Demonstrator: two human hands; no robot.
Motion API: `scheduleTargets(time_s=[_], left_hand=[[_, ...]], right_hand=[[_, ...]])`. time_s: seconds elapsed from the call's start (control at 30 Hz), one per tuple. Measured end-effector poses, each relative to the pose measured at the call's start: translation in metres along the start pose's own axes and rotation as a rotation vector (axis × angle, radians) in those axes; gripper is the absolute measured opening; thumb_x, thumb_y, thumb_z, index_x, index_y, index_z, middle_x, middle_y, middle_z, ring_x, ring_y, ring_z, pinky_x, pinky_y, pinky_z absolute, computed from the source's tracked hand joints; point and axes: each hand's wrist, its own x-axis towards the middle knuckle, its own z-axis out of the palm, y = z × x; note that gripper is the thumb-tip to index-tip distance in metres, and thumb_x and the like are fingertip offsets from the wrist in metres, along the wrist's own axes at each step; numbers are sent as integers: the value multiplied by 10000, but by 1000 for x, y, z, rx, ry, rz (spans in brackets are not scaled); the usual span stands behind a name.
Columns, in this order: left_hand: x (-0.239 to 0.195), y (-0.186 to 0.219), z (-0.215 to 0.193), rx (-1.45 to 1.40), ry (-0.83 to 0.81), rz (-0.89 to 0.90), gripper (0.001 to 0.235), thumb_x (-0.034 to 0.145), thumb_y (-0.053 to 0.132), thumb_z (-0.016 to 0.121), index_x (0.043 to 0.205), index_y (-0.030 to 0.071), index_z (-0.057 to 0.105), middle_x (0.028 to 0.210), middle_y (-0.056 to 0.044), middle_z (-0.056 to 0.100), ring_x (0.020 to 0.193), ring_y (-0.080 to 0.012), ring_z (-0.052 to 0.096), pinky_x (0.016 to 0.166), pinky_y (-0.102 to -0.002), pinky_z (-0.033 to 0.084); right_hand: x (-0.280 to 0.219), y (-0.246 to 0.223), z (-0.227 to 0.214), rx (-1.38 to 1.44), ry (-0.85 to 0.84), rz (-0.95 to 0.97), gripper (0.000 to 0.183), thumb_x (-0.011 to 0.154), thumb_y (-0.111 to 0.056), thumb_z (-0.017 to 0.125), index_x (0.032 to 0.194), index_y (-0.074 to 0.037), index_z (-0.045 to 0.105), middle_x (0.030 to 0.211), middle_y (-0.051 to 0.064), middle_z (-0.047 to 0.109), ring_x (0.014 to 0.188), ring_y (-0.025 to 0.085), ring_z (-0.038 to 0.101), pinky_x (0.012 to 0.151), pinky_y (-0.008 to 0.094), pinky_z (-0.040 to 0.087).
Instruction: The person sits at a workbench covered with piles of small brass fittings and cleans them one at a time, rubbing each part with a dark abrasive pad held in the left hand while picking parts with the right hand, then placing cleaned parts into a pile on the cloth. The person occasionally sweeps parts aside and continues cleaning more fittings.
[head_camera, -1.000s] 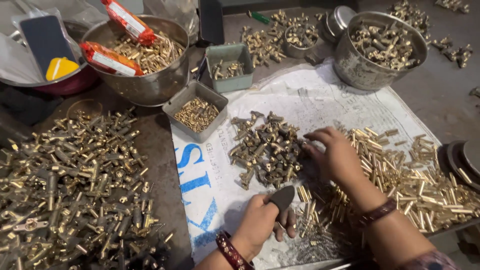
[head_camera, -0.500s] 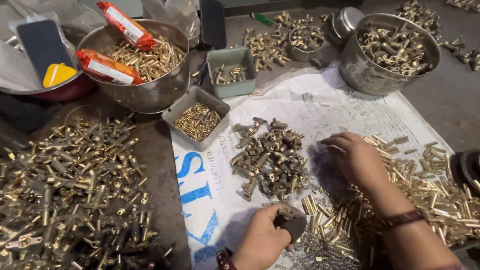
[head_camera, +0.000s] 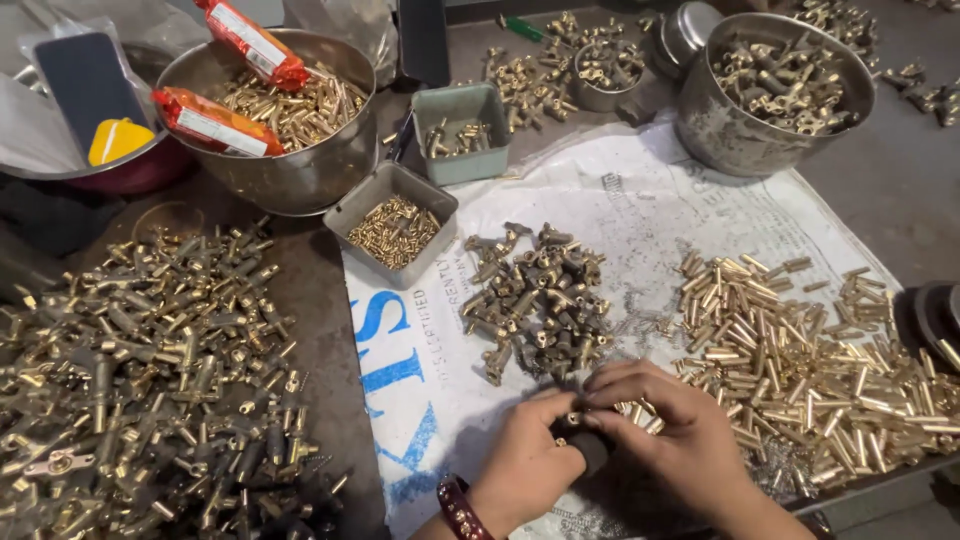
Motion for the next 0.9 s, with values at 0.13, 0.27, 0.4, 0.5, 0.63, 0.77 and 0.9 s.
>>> scheduleTargets(time_s=[0.13, 0.27, 0.4, 0.5, 0.63, 0.77, 0.9], left_hand=[[-4, -27, 3, 5, -85, 92, 287, 802, -17, 674, 1085, -28, 722, 905, -83, 697, 830, -120, 639, 718, -273, 526], [0, -10, 7, -258, -103, -237, 402, 780, -55, 633, 1161, 53, 704, 875, -52, 706, 674, -96, 645, 599, -255, 525], [3, 4, 4, -227, 52, -302, 420, 842, -38, 619, 1212, 133, 722, 846, 3, 700, 590, -65, 598, 530, -230, 485], [7, -5, 1, -178, 105, -203, 419, 855, -58, 590, 1207, 92, 761, 791, -24, 691, 620, -50, 576, 548, -224, 468], [5, -21, 2, -130, 114, -14, 387, 844, -58, 596, 1177, 47, 762, 898, 21, 731, 742, -10, 614, 638, -205, 505], [4, 4, 2, -69, 72, -296, 460, 794, -50, 576, 1197, 71, 764, 726, 2, 695, 555, -58, 563, 495, -246, 440], [5, -12, 1, -58, 14, -381, 470, 830, 0, 612, 1287, 75, 694, 678, -46, 681, 528, -90, 591, 479, -260, 445]], right_hand=[[-20, -1, 6, -4, 123, -20, 148, 801, -91, 827, 919, -73, 739, 1007, 61, 764, 1024, 221, 730, 932, 337, 558], [-14, 8, -13, -77, 61, -13, 152, 848, -157, 751, 965, -77, 805, 1127, 70, 743, 1082, 204, 713, 936, 362, 550], [2, 34, -27, -660, 125, 191, 226, 844, -243, 754, 991, -76, 789, 1198, 86, 696, 1055, 239, 659, 876, 376, 551], [6, 28, -16, -806, 9, 101, 242, 773, -237, 784, 936, -60, 790, 1129, 100, 695, 1061, 298, 627, 904, 409, 516], [14, 24, -13, -832, -118, 115, 236, 737, -199, 779, 921, -52, 779, 1110, 82, 699, 1095, 294, 596, 961, 407, 480], [17, 11, -11, -870, -143, 210, 262, 740, -197, 781, 977, -88, 788, 1053, 94, 696, 1069, 312, 622, 952, 398, 497], [9, 16, -25, -261, 14, 420, 233, 860, -164, 718, 1060, -61, 782, 1012, 89, 754, 914, 235, 715, 799, 346, 563]])
